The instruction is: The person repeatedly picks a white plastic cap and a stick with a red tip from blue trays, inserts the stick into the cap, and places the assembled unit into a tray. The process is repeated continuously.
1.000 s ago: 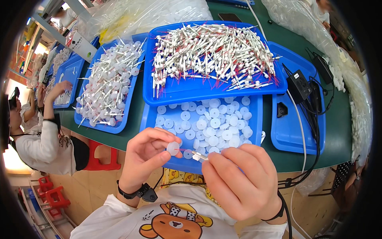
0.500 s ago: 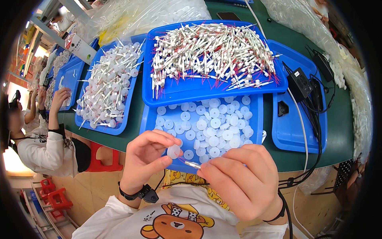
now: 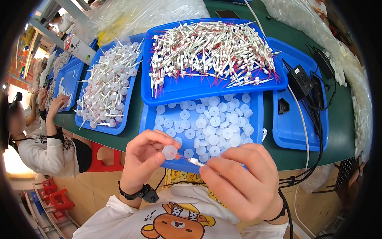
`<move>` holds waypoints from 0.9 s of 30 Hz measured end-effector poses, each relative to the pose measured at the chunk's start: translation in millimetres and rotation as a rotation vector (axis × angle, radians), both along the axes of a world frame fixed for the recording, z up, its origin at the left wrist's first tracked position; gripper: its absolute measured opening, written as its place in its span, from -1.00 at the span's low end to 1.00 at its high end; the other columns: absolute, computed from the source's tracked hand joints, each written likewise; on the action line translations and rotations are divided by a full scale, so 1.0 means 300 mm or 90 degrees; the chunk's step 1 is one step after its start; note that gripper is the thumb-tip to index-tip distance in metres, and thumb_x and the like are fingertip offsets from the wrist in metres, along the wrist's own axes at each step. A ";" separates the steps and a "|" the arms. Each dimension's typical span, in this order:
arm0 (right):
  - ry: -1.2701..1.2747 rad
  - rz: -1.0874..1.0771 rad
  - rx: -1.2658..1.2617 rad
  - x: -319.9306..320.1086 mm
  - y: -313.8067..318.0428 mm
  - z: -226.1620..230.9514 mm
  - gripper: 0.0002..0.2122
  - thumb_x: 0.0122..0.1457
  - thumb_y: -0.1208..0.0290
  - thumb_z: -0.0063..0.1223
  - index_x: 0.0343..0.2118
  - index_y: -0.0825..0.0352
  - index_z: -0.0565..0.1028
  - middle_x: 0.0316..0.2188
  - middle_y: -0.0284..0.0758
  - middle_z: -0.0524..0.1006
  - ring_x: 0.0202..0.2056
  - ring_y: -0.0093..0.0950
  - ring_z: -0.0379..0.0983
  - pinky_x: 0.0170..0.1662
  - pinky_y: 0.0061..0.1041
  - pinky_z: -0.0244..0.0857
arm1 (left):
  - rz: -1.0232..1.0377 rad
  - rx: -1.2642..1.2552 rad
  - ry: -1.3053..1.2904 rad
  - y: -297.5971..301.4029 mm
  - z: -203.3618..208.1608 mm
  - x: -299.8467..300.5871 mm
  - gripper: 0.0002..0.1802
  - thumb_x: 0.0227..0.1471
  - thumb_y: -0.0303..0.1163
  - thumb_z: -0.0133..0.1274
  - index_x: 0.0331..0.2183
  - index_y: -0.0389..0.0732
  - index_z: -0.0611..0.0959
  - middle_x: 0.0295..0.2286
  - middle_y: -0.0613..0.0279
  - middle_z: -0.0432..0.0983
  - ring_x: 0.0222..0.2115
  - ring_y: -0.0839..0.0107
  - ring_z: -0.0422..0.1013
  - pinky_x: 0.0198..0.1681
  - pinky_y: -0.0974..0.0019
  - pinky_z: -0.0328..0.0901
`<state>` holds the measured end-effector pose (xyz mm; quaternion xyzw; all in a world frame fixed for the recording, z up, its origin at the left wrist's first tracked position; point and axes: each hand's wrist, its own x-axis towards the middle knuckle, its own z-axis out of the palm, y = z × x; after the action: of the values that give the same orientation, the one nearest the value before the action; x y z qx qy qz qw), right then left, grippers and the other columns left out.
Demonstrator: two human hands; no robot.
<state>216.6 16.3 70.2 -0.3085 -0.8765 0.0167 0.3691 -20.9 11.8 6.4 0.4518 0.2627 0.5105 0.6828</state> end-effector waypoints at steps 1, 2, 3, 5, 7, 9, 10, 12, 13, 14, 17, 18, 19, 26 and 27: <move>0.001 0.000 0.000 0.001 -0.002 0.001 -0.69 -0.39 0.47 0.19 -0.43 0.38 0.61 -0.43 -0.30 0.57 -0.37 -0.35 0.45 -0.45 -0.42 0.33 | -0.002 -0.003 0.006 0.000 0.000 -0.001 -0.68 0.12 -0.71 0.06 -0.04 -0.44 0.53 -0.08 0.00 0.49 -0.01 0.27 0.44 0.07 0.22 0.36; 0.002 0.001 -0.001 0.001 -0.004 0.003 -0.69 -0.39 0.47 0.18 -0.43 0.38 0.61 -0.42 -0.30 0.57 -0.36 -0.35 0.45 -0.45 -0.42 0.33 | -0.004 -0.006 0.012 0.000 0.001 -0.002 -0.68 0.12 -0.71 0.06 -0.04 -0.45 0.53 -0.08 0.00 0.49 -0.01 0.27 0.44 0.07 0.22 0.36; 0.000 0.000 -0.001 0.001 -0.006 0.006 -0.69 -0.40 0.46 0.18 -0.43 0.37 0.61 -0.42 -0.30 0.57 -0.36 -0.35 0.45 -0.45 -0.42 0.33 | -0.005 -0.004 0.012 0.001 0.001 -0.003 -0.68 0.12 -0.71 0.06 -0.04 -0.44 0.54 -0.08 0.00 0.49 -0.02 0.28 0.44 0.07 0.22 0.36; -0.003 -0.001 -0.003 0.002 -0.009 0.010 -0.68 -0.40 0.46 0.17 -0.43 0.37 0.61 -0.41 -0.30 0.57 -0.36 -0.35 0.44 -0.45 -0.42 0.33 | -0.003 -0.001 0.012 0.001 -0.001 -0.002 -0.67 0.12 -0.71 0.06 -0.04 -0.44 0.54 -0.08 0.01 0.49 -0.02 0.28 0.44 0.06 0.22 0.36; -0.002 0.000 0.004 0.001 -0.010 0.008 -0.68 -0.40 0.46 0.17 -0.43 0.37 0.61 -0.40 -0.30 0.57 -0.35 -0.35 0.44 -0.45 -0.42 0.33 | 0.002 0.005 0.017 0.000 -0.001 0.001 -0.66 0.10 -0.73 0.07 -0.05 -0.44 0.55 -0.09 0.01 0.49 -0.03 0.29 0.45 0.06 0.22 0.36; -0.002 0.001 0.008 0.002 -0.011 0.006 -0.68 -0.40 0.46 0.17 -0.43 0.37 0.61 -0.40 -0.30 0.57 -0.35 -0.35 0.44 -0.45 -0.42 0.33 | 0.005 0.016 0.022 0.000 0.001 0.005 -0.65 0.09 -0.74 0.08 -0.05 -0.44 0.55 -0.09 0.01 0.50 -0.04 0.29 0.45 0.05 0.22 0.36; -0.001 0.002 0.010 0.003 -0.010 0.005 -0.69 -0.39 0.46 0.17 -0.43 0.37 0.62 -0.40 -0.30 0.57 -0.34 -0.35 0.45 -0.45 -0.43 0.33 | 0.006 0.023 0.025 0.001 0.004 0.008 -0.65 0.08 -0.74 0.09 -0.05 -0.43 0.56 -0.09 0.01 0.50 -0.04 0.29 0.45 0.05 0.22 0.36; 0.004 0.000 0.008 0.003 -0.013 0.005 -0.69 -0.38 0.46 0.17 -0.43 0.37 0.62 -0.40 -0.30 0.58 -0.34 -0.35 0.45 -0.46 -0.43 0.33 | 0.009 0.042 0.026 0.002 0.005 0.009 -0.64 0.07 -0.75 0.10 -0.05 -0.43 0.56 -0.09 0.00 0.51 -0.04 0.29 0.45 0.06 0.21 0.36; 0.007 -0.004 0.004 0.002 -0.016 0.008 -0.70 -0.37 0.46 0.17 -0.43 0.37 0.62 -0.40 -0.30 0.58 -0.34 -0.35 0.45 -0.46 -0.43 0.33 | 0.010 0.055 0.023 0.003 0.002 0.010 -0.64 0.06 -0.75 0.10 -0.05 -0.44 0.56 -0.09 -0.02 0.51 -0.04 0.28 0.45 0.06 0.21 0.36; 0.011 -0.007 0.001 0.002 -0.018 0.008 -0.70 -0.37 0.47 0.18 -0.43 0.37 0.62 -0.40 -0.31 0.58 -0.33 -0.35 0.45 -0.46 -0.43 0.33 | 0.012 0.067 0.020 0.003 0.000 0.010 -0.63 0.06 -0.75 0.11 -0.05 -0.44 0.56 -0.09 -0.03 0.51 -0.03 0.27 0.45 0.07 0.20 0.36; 0.018 0.000 0.020 0.008 -0.025 0.005 -0.71 -0.34 0.47 0.18 -0.42 0.37 0.62 -0.39 -0.29 0.59 -0.33 -0.34 0.46 -0.46 -0.43 0.33 | -0.005 0.020 -0.010 -0.002 0.008 0.007 -0.65 0.08 -0.74 0.09 -0.05 -0.45 0.54 -0.08 -0.08 0.51 -0.01 0.22 0.46 0.10 0.16 0.35; 0.017 0.001 0.028 0.010 -0.028 0.005 -0.71 -0.33 0.47 0.19 -0.41 0.37 0.62 -0.39 -0.29 0.60 -0.33 -0.35 0.46 -0.46 -0.44 0.34 | -0.015 -0.001 -0.017 -0.004 0.012 0.004 -0.66 0.09 -0.73 0.08 -0.05 -0.46 0.54 -0.08 -0.09 0.52 0.00 0.21 0.46 0.11 0.15 0.35; 0.015 0.003 0.037 0.010 -0.031 0.006 -0.71 -0.32 0.47 0.19 -0.41 0.36 0.62 -0.39 -0.29 0.60 -0.32 -0.36 0.47 -0.45 -0.44 0.34 | -0.024 -0.021 -0.024 -0.007 0.016 0.000 -0.68 0.11 -0.72 0.07 -0.05 -0.46 0.53 -0.09 -0.10 0.52 0.01 0.19 0.46 0.11 0.14 0.35; -0.018 -0.071 -0.010 -0.019 -0.088 0.054 -0.75 -0.25 0.50 0.28 -0.38 0.30 0.64 -0.35 -0.35 0.62 -0.33 -0.38 0.44 -0.38 -0.39 0.33 | -0.046 -0.023 -0.017 -0.009 0.019 -0.005 -0.72 0.17 -0.66 0.04 -0.06 -0.46 0.52 -0.10 -0.11 0.54 0.00 0.18 0.47 0.10 0.12 0.35; -0.019 -0.064 -0.006 -0.018 -0.085 0.052 -0.75 -0.25 0.50 0.28 -0.38 0.30 0.64 -0.34 -0.35 0.62 -0.33 -0.39 0.44 -0.38 -0.39 0.34 | -0.021 -0.032 0.013 -0.012 0.025 0.002 -0.71 0.16 -0.54 0.08 -0.08 -0.44 0.53 -0.14 -0.13 0.56 -0.06 0.18 0.50 0.04 0.14 0.38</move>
<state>211.2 -9.3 85.9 -0.3542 -0.8654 -0.0021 0.3545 -20.3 8.1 13.9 0.4440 0.2750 0.4877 0.6995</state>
